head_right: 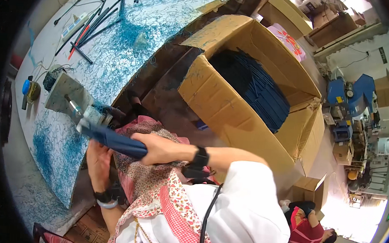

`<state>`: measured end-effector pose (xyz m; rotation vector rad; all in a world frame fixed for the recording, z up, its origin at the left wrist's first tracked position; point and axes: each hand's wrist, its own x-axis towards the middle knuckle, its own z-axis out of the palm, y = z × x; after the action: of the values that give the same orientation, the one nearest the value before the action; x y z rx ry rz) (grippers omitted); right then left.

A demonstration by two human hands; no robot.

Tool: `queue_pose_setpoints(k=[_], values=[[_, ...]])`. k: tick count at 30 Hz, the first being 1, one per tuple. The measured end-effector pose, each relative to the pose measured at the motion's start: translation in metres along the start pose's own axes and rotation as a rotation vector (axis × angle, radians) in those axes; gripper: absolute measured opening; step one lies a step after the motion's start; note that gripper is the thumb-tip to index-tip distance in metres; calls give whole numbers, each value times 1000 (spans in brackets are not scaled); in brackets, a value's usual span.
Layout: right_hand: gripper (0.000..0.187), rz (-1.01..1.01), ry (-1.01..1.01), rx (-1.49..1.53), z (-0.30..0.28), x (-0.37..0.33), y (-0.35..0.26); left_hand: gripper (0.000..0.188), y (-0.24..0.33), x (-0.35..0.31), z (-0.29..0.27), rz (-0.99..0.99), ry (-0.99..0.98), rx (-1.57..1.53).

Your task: The person takes plastic tubes from a cardboard box, processes the ends of each tube using a rotary machine, and places the tubes back into the box.

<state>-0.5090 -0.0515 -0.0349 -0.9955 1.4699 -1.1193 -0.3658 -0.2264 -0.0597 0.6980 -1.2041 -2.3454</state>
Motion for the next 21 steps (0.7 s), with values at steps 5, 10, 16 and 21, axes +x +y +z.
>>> queue_pose_setpoints(k=[5,10,16,21], values=[[19,-454,-12,-1155,-36,-35,25,31,38,-19,-18,123,170,311],[14,-808,-54,-1417,-8,4,3,48,16,-27,19,-242,-461,761],[16,-1167,46,-1381,6,39,-22,45,11,-43,27,-689,-398,474],[28,-1075,12,-1018,-34,53,-75,38,26,-60,33,-528,-276,356]])
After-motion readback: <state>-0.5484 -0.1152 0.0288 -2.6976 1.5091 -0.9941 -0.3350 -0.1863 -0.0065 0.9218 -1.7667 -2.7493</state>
